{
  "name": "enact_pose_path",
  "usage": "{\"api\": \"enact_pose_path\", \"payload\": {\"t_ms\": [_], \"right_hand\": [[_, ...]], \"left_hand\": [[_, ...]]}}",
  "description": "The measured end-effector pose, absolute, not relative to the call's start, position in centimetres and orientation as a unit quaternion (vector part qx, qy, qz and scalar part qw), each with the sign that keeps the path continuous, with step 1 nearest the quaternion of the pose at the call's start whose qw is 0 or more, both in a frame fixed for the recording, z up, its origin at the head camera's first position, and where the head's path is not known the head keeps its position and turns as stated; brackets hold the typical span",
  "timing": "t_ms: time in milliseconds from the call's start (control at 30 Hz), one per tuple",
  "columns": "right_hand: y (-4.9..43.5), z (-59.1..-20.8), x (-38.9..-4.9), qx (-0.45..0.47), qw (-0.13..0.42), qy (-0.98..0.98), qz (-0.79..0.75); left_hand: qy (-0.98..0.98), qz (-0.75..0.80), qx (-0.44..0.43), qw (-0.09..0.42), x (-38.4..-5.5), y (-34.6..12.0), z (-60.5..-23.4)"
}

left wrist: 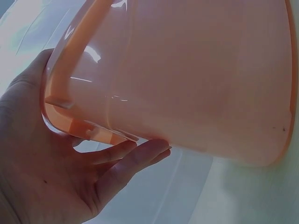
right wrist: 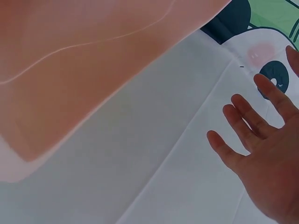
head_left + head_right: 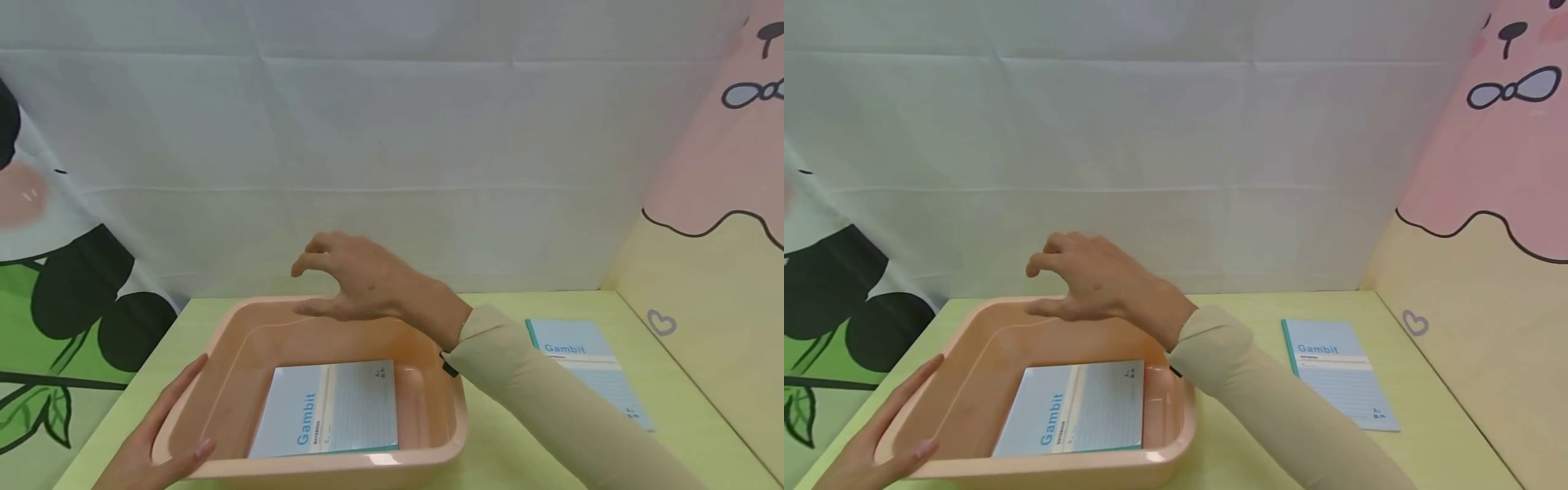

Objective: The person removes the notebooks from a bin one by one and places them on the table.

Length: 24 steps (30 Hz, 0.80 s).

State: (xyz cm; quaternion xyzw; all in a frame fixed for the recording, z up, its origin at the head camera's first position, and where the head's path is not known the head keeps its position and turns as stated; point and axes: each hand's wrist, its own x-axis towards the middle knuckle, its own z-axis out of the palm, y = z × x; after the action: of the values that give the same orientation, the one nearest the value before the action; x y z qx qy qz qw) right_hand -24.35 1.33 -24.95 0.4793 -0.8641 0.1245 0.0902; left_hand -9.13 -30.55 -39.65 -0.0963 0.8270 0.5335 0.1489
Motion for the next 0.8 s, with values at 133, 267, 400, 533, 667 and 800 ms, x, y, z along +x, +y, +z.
{"api": "enact_pose_path", "payload": {"t_ms": [133,267,400,533,667,800], "right_hand": [[0.4,-25.1,-24.3,0.491,0.086,-0.858,0.127],[-0.8,-25.6,-24.4,0.502,0.068,-0.854,0.12],[-1.7,-26.3,-24.5,0.508,0.056,-0.852,0.109],[-2.5,-27.0,-24.5,0.512,0.044,-0.853,0.097],[-3.2,-27.9,-24.6,0.515,0.024,-0.852,0.087],[-4.0,-28.6,-24.5,0.524,0.009,-0.849,0.064]], "left_hand": [[0.824,0.54,-0.094,0.145,-9.1,-30.4,-39.7],[0.822,0.542,-0.097,0.148,-9.1,-30.3,-39.7],[0.82,0.544,-0.096,0.151,-9.1,-30.3,-39.6],[0.817,0.547,-0.096,0.156,-9.1,-30.3,-39.6],[0.822,0.541,-0.091,0.153,-9.2,-30.4,-39.7],[0.821,0.543,-0.092,0.152,-9.2,-30.4,-39.7]]}}
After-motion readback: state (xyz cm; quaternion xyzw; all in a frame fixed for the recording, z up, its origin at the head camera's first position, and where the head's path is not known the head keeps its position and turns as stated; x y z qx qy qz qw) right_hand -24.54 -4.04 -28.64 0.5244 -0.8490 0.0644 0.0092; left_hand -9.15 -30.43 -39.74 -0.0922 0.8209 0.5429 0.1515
